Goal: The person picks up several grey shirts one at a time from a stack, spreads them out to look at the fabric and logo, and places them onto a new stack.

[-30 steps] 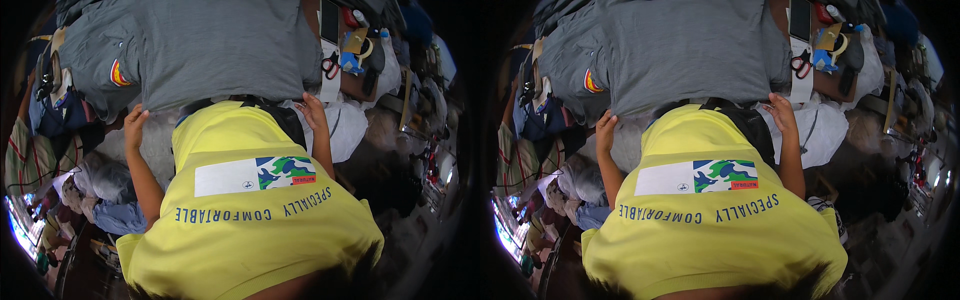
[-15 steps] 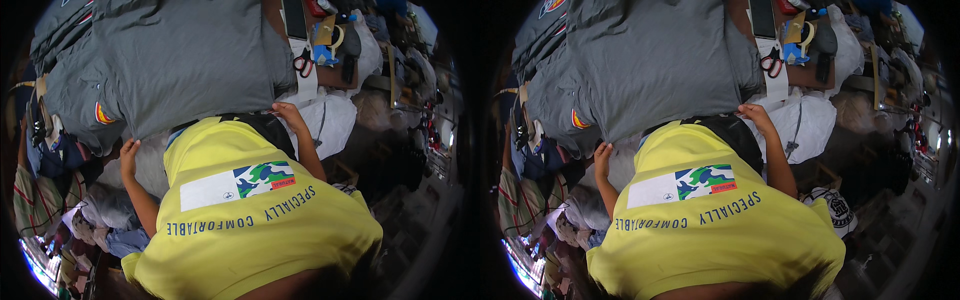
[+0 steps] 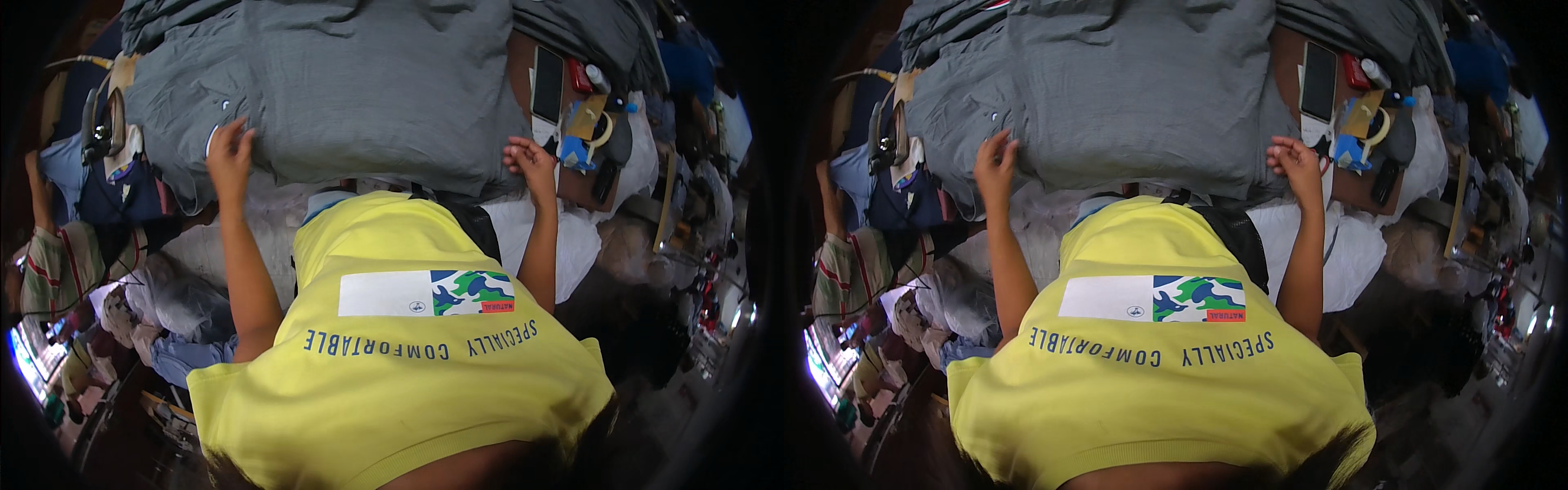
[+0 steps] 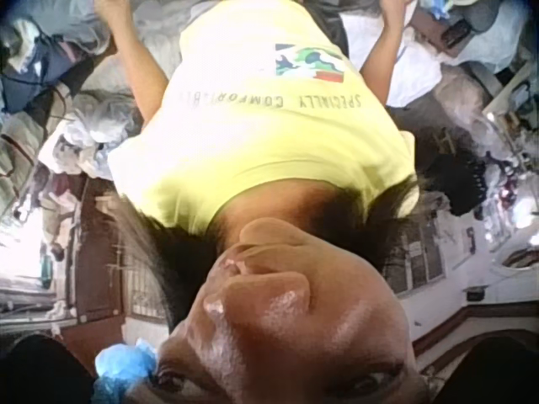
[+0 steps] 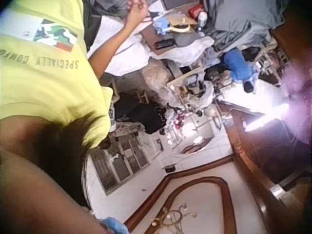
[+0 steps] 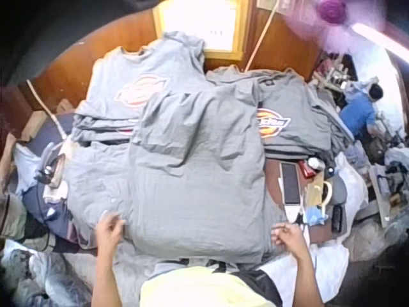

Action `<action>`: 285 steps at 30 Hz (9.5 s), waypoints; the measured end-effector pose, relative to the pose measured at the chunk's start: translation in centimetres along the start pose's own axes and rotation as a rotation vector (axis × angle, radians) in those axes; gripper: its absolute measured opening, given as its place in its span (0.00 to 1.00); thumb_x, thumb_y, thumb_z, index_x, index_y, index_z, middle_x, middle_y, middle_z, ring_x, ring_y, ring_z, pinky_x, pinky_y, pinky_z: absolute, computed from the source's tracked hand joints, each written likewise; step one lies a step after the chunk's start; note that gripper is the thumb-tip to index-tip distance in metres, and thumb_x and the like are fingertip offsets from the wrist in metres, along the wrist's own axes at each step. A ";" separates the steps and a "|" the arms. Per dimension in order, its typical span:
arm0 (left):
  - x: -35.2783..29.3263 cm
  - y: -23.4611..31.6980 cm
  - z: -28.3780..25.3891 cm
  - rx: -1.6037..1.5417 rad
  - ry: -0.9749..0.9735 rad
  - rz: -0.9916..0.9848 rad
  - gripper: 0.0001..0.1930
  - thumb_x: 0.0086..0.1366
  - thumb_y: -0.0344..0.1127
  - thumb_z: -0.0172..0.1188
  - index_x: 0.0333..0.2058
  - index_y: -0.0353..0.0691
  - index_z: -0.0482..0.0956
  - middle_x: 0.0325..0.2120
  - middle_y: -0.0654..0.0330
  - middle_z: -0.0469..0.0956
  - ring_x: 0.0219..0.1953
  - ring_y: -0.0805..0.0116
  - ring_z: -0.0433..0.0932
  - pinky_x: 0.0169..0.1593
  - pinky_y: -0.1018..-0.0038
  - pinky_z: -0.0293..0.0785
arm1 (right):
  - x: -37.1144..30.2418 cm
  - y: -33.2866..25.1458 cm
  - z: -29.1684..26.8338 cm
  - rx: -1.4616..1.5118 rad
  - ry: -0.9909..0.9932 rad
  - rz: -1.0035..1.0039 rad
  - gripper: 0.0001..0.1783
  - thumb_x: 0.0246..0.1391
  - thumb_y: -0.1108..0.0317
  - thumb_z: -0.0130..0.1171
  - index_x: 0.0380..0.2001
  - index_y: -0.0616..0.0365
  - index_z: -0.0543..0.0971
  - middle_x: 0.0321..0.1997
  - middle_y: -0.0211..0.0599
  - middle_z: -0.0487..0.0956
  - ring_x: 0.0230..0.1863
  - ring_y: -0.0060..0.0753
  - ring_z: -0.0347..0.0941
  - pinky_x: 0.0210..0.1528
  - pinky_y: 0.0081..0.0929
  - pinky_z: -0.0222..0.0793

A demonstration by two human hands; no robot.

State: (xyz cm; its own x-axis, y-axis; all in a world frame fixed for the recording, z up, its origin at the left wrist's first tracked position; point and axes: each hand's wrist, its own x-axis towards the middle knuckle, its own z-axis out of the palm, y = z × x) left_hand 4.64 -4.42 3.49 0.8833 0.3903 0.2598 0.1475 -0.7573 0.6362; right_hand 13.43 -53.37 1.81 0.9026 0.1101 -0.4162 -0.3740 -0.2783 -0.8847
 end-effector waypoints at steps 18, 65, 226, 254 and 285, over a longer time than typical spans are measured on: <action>-5.1 -15.2 -3.4 -0.279 0.780 -0.599 0.06 0.58 0.32 0.50 0.34 0.39 0.71 0.30 0.61 0.72 0.31 0.64 0.73 0.32 0.75 0.71 | 13.1 -3.7 3.2 -0.467 0.254 -0.484 0.31 0.41 0.77 0.57 0.52 0.46 0.67 0.42 0.30 0.74 0.26 0.19 0.65 0.37 0.18 0.65; 18.1 -11.5 7.9 -0.806 0.080 -0.330 0.18 0.54 0.25 0.58 0.44 0.35 0.69 0.34 0.64 0.68 0.35 0.77 0.67 0.43 0.84 0.62 | 14.9 -3.2 -2.2 0.818 0.298 -0.235 0.16 0.44 0.83 0.48 0.40 0.64 0.72 0.40 0.38 0.73 0.34 0.24 0.69 0.40 0.20 0.65; 16.3 1.7 -17.6 0.412 0.163 0.705 0.13 0.49 0.28 0.60 0.35 0.34 0.75 0.42 0.54 0.70 0.45 0.60 0.69 0.47 0.70 0.64 | -1.1 -17.8 -11.5 -0.086 0.443 -0.764 0.08 0.38 0.74 0.59 0.26 0.64 0.76 0.33 0.40 0.74 0.35 0.32 0.72 0.40 0.25 0.67; 27.4 -10.4 4.4 0.311 -0.362 -0.157 0.29 0.52 0.63 0.50 0.28 0.38 0.75 0.23 0.54 0.75 0.31 0.60 0.74 0.37 0.68 0.65 | 26.0 -9.8 -2.6 -0.700 0.711 -0.092 0.17 0.37 0.60 0.64 0.34 0.52 0.78 0.36 0.41 0.78 0.39 0.39 0.74 0.40 0.32 0.66; 17.1 1.3 12.9 0.658 -0.196 0.531 0.31 0.59 0.62 0.35 0.59 0.57 0.53 0.61 0.68 0.47 0.64 0.63 0.42 0.62 0.53 0.37 | 20.0 -7.0 10.4 -1.344 0.421 -0.762 0.29 0.56 0.44 0.33 0.60 0.37 0.53 0.65 0.21 0.49 0.66 0.28 0.42 0.64 0.47 0.35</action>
State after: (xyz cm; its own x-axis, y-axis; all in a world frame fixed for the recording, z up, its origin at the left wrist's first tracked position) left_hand 25.70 -5.48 -0.58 0.9601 -0.1520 0.2346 -0.1321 -0.9863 -0.0986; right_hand 31.89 -39.33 -2.53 0.8588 0.4145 0.3010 0.4155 -0.9074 0.0640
